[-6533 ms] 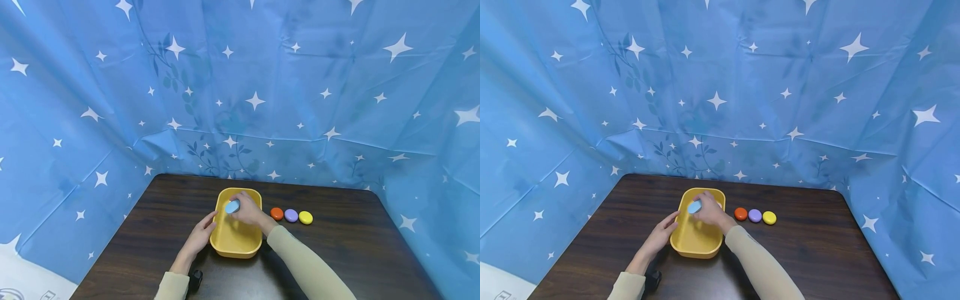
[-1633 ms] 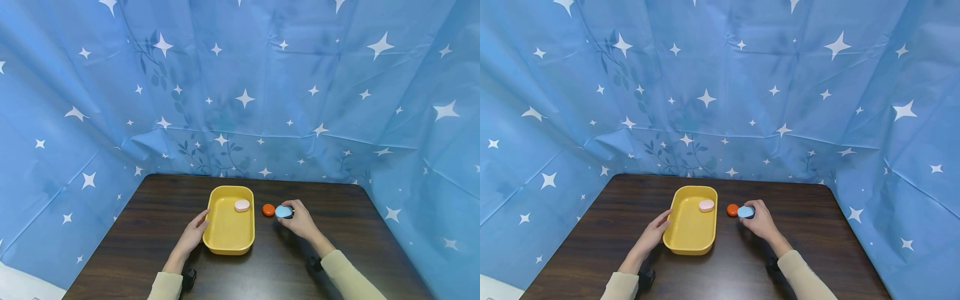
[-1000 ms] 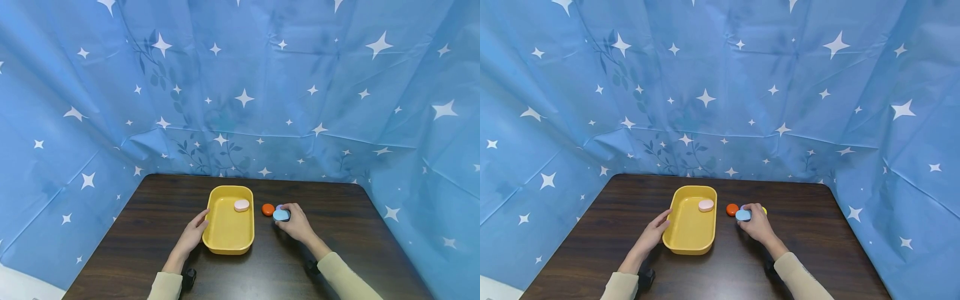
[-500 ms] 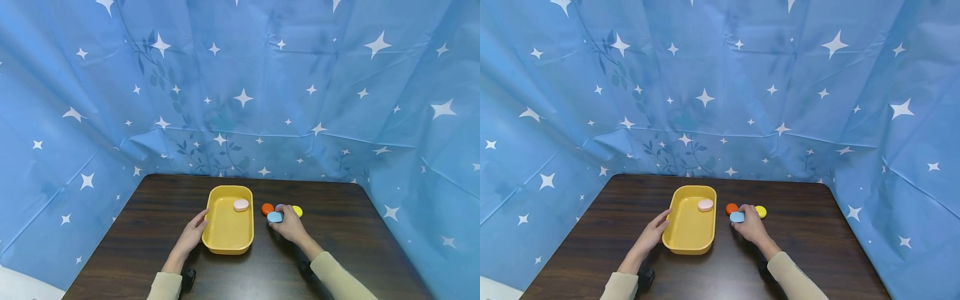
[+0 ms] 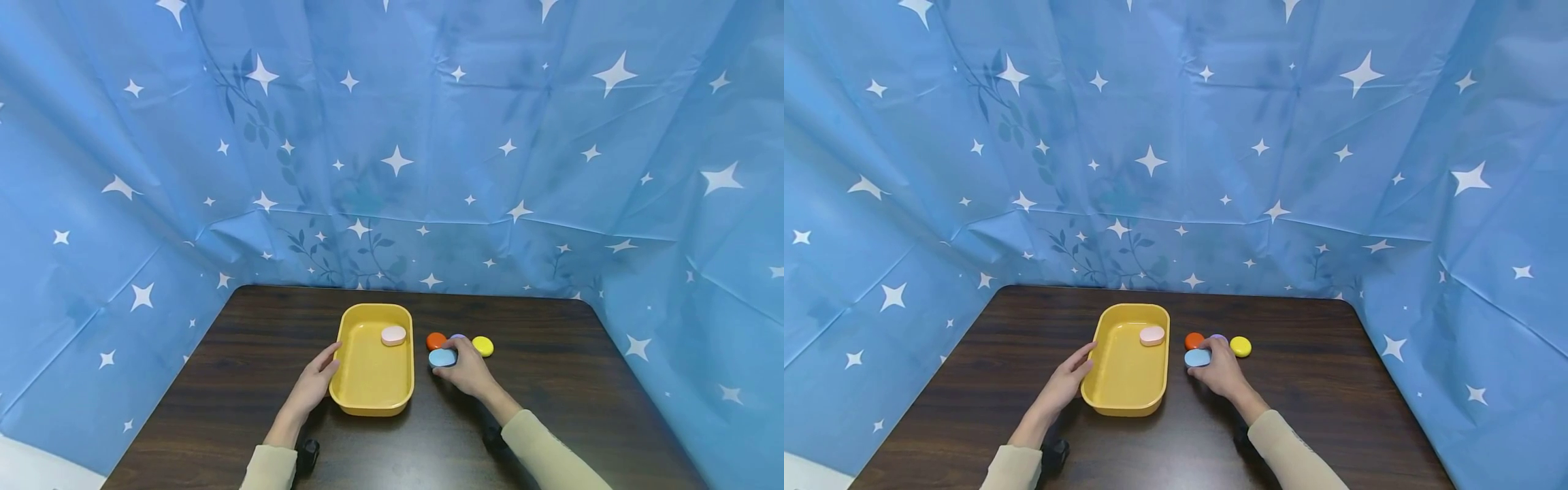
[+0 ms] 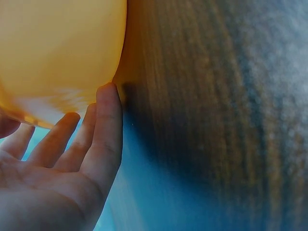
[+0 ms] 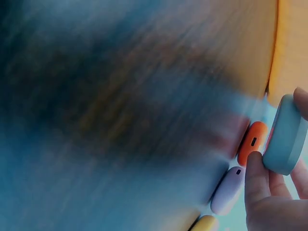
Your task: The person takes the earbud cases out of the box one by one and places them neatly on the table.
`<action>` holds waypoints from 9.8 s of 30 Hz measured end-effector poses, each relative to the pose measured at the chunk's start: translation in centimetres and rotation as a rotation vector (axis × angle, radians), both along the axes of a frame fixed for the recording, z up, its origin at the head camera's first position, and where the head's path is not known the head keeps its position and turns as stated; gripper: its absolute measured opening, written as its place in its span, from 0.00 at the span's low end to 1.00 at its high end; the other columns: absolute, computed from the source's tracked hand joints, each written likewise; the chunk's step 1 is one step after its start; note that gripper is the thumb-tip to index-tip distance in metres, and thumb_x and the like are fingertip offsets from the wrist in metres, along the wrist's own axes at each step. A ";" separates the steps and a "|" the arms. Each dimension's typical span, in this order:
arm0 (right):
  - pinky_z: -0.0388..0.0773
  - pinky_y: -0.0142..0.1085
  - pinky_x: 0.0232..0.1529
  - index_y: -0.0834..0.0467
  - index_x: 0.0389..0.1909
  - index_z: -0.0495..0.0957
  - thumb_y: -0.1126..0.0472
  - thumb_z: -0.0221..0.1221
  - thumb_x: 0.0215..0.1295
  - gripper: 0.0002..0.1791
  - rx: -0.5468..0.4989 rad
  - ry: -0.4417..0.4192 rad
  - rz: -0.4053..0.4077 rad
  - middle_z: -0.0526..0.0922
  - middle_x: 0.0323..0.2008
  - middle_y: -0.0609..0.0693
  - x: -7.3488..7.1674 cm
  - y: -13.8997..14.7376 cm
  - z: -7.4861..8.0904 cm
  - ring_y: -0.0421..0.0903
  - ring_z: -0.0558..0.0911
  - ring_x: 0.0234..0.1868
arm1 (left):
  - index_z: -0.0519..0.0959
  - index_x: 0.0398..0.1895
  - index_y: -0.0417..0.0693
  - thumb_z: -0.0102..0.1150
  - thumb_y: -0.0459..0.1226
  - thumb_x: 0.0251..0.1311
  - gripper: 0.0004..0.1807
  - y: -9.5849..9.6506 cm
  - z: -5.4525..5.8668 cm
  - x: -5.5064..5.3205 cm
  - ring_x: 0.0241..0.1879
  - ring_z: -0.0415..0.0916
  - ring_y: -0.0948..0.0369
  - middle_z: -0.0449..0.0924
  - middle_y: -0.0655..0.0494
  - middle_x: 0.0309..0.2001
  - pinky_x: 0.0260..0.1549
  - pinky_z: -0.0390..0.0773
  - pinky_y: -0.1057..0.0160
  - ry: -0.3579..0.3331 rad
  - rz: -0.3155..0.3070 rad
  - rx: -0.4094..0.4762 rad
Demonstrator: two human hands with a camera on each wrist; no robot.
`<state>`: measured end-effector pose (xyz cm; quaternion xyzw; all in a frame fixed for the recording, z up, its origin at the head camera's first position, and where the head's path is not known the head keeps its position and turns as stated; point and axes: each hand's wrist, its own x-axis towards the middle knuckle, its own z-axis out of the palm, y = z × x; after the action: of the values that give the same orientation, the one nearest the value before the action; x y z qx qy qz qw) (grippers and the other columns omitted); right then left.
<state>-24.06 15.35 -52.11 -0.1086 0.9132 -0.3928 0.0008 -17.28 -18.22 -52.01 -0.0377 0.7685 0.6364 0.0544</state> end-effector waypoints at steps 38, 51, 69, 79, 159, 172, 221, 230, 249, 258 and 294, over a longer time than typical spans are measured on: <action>0.77 0.50 0.52 0.63 0.47 0.78 0.58 0.80 0.48 0.29 0.077 -0.036 -0.024 0.80 0.44 0.53 -0.4 -0.8 -0.9 0.50 0.77 0.44 | 0.61 0.79 0.50 0.44 0.38 0.80 0.26 0.0 0.1 0.1 0.65 0.71 0.42 0.58 0.34 0.76 0.53 0.81 0.47 0.000 -0.016 0.001; 0.79 0.47 0.47 0.64 0.47 0.78 0.60 0.79 0.50 0.26 0.044 -0.007 -0.001 0.78 0.42 0.53 -0.4 -0.3 0.1 0.49 0.77 0.41 | 0.61 0.79 0.51 0.44 0.38 0.80 0.27 -0.2 -0.1 0.0 0.65 0.71 0.41 0.58 0.35 0.76 0.52 0.81 0.48 0.004 -0.016 -0.003; 0.79 0.50 0.51 0.62 0.48 0.81 0.60 0.68 0.64 0.15 0.044 -0.002 0.040 0.80 0.46 0.55 0.3 0.2 2.2 0.53 0.80 0.48 | 0.61 0.79 0.50 0.44 0.39 0.80 0.27 -0.2 -0.1 0.0 0.65 0.72 0.41 0.59 0.34 0.75 0.52 0.81 0.48 0.009 -0.013 -0.005; 0.79 0.48 0.49 0.60 0.47 0.82 0.59 0.67 0.64 0.14 0.118 0.086 0.067 0.81 0.45 0.55 0.4 -0.2 3.2 0.54 0.77 0.45 | 0.61 0.79 0.50 0.44 0.38 0.80 0.27 -0.2 0.0 0.1 0.64 0.72 0.42 0.59 0.34 0.75 0.52 0.81 0.48 0.006 -0.008 -0.004; 0.80 0.48 0.50 0.60 0.54 0.83 0.52 0.67 0.65 0.21 0.461 0.300 0.287 0.83 0.48 0.55 -0.4 -7.5 7.8 0.53 0.80 0.47 | 0.60 0.79 0.50 0.43 0.39 0.81 0.27 -0.4 0.1 -0.1 0.60 0.76 0.44 0.62 0.35 0.73 0.50 0.82 0.49 -0.004 -0.034 0.050; 0.80 0.48 0.51 0.61 0.54 0.83 0.52 0.65 0.67 0.21 0.448 0.315 0.295 0.83 0.49 0.55 -1.2 -8.3 7.0 0.53 0.79 0.48 | 0.59 0.80 0.52 0.43 0.40 0.81 0.27 -0.5 -0.1 -0.2 0.61 0.76 0.46 0.60 0.36 0.75 0.50 0.82 0.51 -0.008 -0.042 0.046; 0.76 0.49 0.61 0.60 0.57 0.81 0.51 0.64 0.68 0.22 0.436 0.315 0.310 0.79 0.57 0.57 -4.6 -12.2 3.6 0.55 0.77 0.59 | 0.60 0.79 0.52 0.45 0.42 0.81 0.28 -0.4 0.1 0.1 0.60 0.77 0.47 0.61 0.35 0.74 0.48 0.83 0.52 0.007 -0.036 0.031; 0.78 0.49 0.58 0.59 0.57 0.81 0.51 0.64 0.68 0.22 0.486 0.291 0.304 0.80 0.56 0.56 -4.8 -12.8 3.0 0.54 0.77 0.56 | 0.60 0.79 0.50 0.44 0.41 0.81 0.27 -0.3 0.0 0.1 0.59 0.77 0.46 0.61 0.35 0.74 0.48 0.83 0.51 0.011 -0.038 0.031; 0.77 0.47 0.55 0.59 0.56 0.81 0.51 0.62 0.70 0.20 0.579 0.242 0.290 0.80 0.51 0.55 -5.2 -13.7 2.4 0.53 0.75 0.49 | 0.60 0.79 0.50 0.44 0.40 0.81 0.27 -0.4 -0.3 -0.2 0.60 0.77 0.46 0.61 0.34 0.74 0.48 0.83 0.52 0.010 -0.039 0.048; 0.77 0.48 0.53 0.59 0.57 0.80 0.52 0.62 0.71 0.20 0.592 0.192 0.283 0.79 0.49 0.55 -5.3 -14.0 2.3 0.53 0.74 0.48 | 0.60 0.79 0.51 0.43 0.40 0.81 0.27 -0.5 -0.4 -0.2 0.60 0.77 0.47 0.61 0.35 0.74 0.49 0.83 0.52 0.005 -0.040 0.042; 0.73 0.36 0.35 0.59 0.41 0.82 0.62 0.57 0.72 0.06 0.560 0.166 0.460 0.76 0.32 0.49 -5.0 -14.0 3.2 0.45 0.72 0.32 | 0.60 0.79 0.50 0.43 0.40 0.81 0.27 -0.4 -0.4 -0.2 0.64 0.73 0.43 0.59 0.34 0.75 0.52 0.81 0.49 0.019 -0.035 0.002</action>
<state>-29.11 1.39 -48.91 -0.3383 0.9339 -0.1070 0.0445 -17.49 -18.60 -52.40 -0.0183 0.7688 0.6366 0.0584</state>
